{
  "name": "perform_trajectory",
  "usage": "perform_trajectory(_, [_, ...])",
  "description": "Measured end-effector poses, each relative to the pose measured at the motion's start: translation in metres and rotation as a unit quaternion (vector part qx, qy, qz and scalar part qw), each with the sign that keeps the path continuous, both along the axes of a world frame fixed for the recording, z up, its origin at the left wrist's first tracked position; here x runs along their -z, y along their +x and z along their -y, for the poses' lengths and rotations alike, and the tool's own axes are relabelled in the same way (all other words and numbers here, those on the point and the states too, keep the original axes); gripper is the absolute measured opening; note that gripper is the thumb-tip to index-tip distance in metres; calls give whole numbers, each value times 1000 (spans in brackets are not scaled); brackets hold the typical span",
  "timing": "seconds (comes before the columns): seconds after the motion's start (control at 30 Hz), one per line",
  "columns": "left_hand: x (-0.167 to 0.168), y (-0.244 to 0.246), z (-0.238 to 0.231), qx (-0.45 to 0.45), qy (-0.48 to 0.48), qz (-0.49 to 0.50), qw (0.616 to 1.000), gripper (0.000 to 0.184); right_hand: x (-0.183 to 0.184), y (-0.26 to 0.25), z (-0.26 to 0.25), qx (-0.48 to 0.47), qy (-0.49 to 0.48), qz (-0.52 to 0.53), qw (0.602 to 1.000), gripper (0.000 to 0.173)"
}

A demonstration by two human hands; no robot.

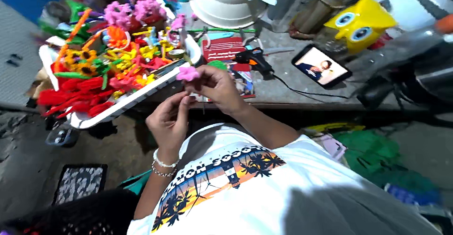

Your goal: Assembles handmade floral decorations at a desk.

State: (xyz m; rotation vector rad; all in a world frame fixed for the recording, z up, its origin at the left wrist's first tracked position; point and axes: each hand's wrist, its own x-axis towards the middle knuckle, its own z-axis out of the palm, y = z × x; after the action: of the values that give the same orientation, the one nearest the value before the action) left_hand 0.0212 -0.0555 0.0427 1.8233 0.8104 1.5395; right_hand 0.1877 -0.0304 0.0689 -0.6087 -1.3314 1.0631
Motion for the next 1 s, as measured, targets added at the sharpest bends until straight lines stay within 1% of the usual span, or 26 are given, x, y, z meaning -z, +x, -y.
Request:
perform_trajectory(0.1, [4, -3, -3, -55, 63, -59, 995, 19, 1, -1, 1, 31, 22, 33, 999, 16])
perform_trajectory(0.17, [5, -3, -4, -82, 82, -81, 990, 19, 3, -2, 0, 43, 44, 55, 997, 16])
perform_trajectory(0.23, [6, -4, -5, -84, 86, -92, 989, 19, 4, -2, 0, 47, 54, 72, 995, 17])
perform_trajectory(0.4, [4, -8, -6, -27, 31, -73, 997, 19, 7, -1, -1, 30, 38, 67, 997, 17])
perform_trajectory(0.6, [4, -11, -9, 48, -65, -5, 997, 14, 10, 0, -7, -7, 14, 46, 999, 18])
perform_trajectory(0.73, [6, -15, -13, 60, -85, -16, 994, 14, 14, 1, -12, -23, 12, 59, 998, 18])
perform_trajectory(0.8, [6, -19, -18, 54, -83, -12, 995, 14, 12, 6, -16, -14, 33, 102, 994, 20])
perform_trajectory(0.87, [5, -27, -23, 39, -72, -6, 997, 14, 9, 18, -21, 30, 76, 180, 980, 25])
perform_trajectory(0.93, [2, -35, -25, 18, -74, 6, 997, 13, 6, 36, -26, 94, 93, 280, 951, 37])
perform_trajectory(1.0, [-5, -42, -26, -4, -82, 20, 996, 12, 1, 55, -29, 131, 65, 377, 915, 54])
